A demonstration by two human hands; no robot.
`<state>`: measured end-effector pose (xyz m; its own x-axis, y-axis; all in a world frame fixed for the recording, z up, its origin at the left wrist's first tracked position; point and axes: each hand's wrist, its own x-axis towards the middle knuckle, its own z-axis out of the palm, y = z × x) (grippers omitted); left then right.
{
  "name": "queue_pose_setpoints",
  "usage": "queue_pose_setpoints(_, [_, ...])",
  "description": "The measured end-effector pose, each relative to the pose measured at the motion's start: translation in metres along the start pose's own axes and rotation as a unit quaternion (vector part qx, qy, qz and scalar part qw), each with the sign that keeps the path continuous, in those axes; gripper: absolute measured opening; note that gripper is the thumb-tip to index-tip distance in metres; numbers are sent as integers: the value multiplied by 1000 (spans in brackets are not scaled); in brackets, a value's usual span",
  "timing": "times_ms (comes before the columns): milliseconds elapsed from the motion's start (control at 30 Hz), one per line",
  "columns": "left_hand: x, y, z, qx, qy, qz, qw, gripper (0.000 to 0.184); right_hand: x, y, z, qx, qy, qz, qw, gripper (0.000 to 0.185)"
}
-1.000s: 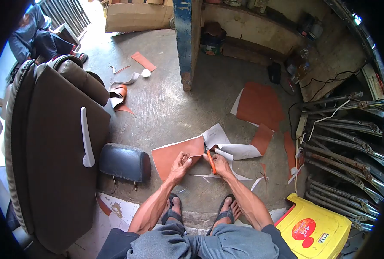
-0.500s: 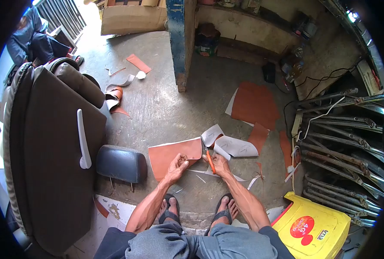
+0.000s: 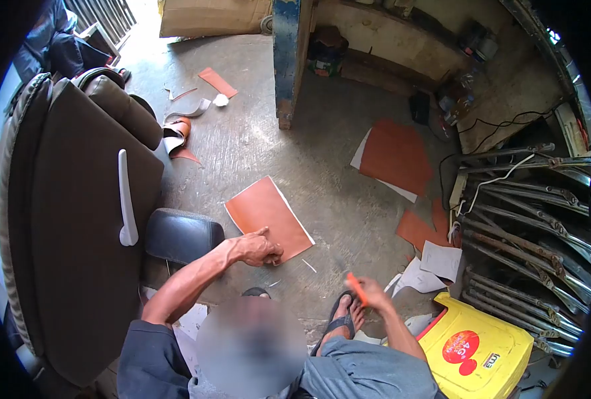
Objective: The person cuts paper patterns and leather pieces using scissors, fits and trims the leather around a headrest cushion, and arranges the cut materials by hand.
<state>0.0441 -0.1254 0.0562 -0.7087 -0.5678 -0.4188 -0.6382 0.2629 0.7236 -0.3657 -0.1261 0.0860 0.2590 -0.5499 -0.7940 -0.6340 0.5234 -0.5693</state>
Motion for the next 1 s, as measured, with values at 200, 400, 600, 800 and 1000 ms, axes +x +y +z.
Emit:
queue_pose_setpoints(200, [-12,35,3,56,79,-114,989,22,32,-19,58,-103,-32,-21,994,53])
queue_pose_setpoints(400, [65,66,83,16,548,-128,826,37,20,-37,68,31,-60,-14,998,51])
queue_pose_setpoints(600, [89,52,102,66,586,-180,788,20,11,-40,81,90,-35,4,995,48])
queue_pose_setpoints(800, [71,55,108,68,534,-131,832,20,13,-32,85,127,-28,34,991,54])
queue_pose_setpoints(1000, [68,53,116,65,525,-107,842,20,14,-32,93,120,-32,43,991,60])
